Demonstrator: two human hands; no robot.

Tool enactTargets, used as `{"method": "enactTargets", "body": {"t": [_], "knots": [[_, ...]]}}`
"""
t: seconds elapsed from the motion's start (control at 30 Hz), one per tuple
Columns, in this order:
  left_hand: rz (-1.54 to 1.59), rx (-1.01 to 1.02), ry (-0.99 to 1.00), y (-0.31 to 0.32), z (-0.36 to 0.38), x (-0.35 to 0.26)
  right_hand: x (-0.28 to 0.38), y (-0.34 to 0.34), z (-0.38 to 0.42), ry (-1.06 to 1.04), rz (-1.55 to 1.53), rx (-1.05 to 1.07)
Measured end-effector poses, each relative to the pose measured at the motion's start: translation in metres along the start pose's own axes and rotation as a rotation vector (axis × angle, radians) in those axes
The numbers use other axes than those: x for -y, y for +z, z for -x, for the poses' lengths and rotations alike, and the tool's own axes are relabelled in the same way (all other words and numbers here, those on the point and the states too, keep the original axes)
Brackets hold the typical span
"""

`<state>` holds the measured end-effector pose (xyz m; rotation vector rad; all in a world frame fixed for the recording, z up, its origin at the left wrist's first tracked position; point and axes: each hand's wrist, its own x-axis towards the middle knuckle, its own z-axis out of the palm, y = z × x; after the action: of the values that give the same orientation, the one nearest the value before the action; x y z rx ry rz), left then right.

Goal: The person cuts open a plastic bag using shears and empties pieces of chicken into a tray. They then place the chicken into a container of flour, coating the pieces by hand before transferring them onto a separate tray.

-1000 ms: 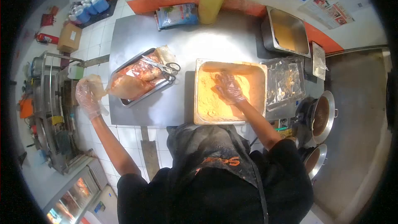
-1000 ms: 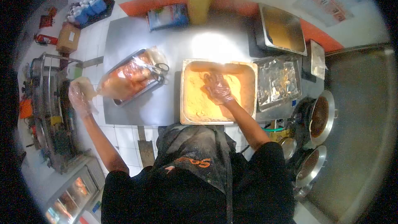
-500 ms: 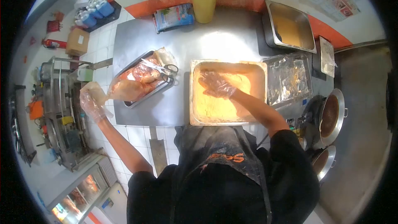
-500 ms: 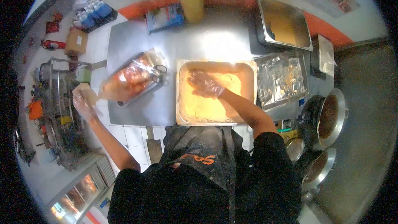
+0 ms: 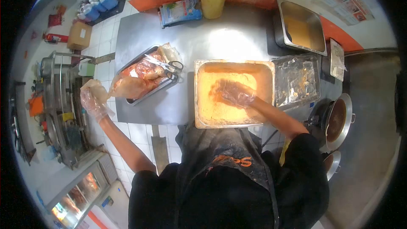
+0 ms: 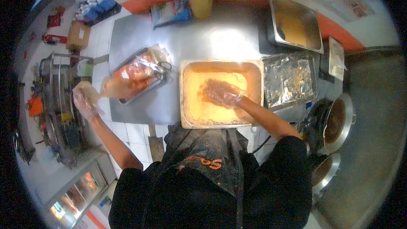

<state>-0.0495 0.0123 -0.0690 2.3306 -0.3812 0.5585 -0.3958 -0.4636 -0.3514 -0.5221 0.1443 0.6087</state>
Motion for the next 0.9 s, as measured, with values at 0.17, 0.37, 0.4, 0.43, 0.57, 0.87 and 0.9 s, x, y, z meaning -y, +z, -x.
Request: {"method": "enactTargets", "body": {"t": [0.17, 0.37, 0.4, 0.43, 0.57, 0.87, 0.9], "knots": [[0.681, 0.036, -0.199, -0.002, -0.006, -0.022, 0.023, 0.044, 0.006, -0.021, -0.221, -0.196], [0.477, -0.036, -0.241, -0.007, 0.001, -0.03, 0.056, 0.061, 0.05, 0.159, 0.164, -0.514], [0.304, -0.004, -0.219, -0.008, -0.001, -0.021, 0.064, 0.064, 0.054, 0.144, 0.55, -0.6], [0.132, 0.025, -0.193, -0.008, -0.004, -0.023, 0.067, 0.061, 0.059, 0.122, 0.939, -0.677], [0.325, -0.004, -0.297, -0.002, -0.006, -0.03, 0.049, 0.031, 0.075, 0.045, 1.705, -0.888], [0.025, -0.022, -0.046, -0.003, -0.01, -0.032, 0.059, 0.116, 0.129, 0.41, 1.938, -0.683], [0.17, 0.023, -0.129, -0.007, -0.01, -0.041, 0.066, 0.133, 0.129, 0.43, 1.885, -0.846]]}}
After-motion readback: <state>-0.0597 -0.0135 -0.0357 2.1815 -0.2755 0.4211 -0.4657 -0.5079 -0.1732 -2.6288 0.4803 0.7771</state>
